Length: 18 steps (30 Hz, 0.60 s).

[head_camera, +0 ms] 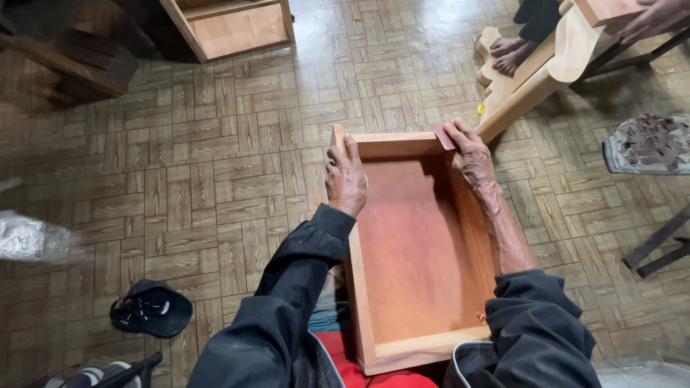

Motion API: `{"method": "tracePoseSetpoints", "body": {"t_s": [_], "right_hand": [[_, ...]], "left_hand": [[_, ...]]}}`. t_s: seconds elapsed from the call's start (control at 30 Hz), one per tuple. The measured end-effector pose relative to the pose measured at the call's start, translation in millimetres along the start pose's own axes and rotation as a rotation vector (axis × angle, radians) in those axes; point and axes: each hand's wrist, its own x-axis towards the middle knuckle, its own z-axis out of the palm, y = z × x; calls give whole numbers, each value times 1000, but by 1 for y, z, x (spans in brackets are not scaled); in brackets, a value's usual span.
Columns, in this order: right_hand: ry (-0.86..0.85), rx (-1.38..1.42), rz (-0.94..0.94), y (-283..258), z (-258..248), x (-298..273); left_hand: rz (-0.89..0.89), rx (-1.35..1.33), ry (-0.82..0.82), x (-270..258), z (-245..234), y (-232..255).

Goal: The person holds a wooden drawer box on their lap and sands the interior surfaces and edges using a sanding block. They rotate the drawer to access different sides and continue smoothing the wood by hand.

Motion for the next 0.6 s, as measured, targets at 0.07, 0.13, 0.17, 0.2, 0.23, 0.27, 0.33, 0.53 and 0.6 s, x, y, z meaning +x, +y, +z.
{"method": "tracePoseSetpoints", "body": {"t_s": [0.07, 0.13, 0.17, 0.2, 0.23, 0.27, 0.33, 0.53, 0.6], "right_hand": [[3, -14, -5, 2, 1, 2], [10, 10, -3, 1, 2, 1], [9, 10, -3, 1, 2, 1], [9, 9, -7, 1, 2, 2], [9, 7, -10, 1, 1, 2], [9, 7, -9, -1, 0, 1], [10, -4, -16, -3, -2, 2], [8, 15, -34, 0, 0, 1], [9, 7, -35, 0, 1, -1]], "left_hand": [[-1, 22, 4, 0, -1, 1], [0, 38, 10, -2, -3, 2], [0, 38, 10, -2, -3, 2], [1, 29, 11, -2, -3, 1], [2, 19, 11, -2, -2, 1], [2, 19, 11, -1, -1, 1], [2, 29, 22, 0, 2, 0], [-4, 1, 5, -2, -2, 0], [-7, 7, 2, -5, -7, 3]]}}
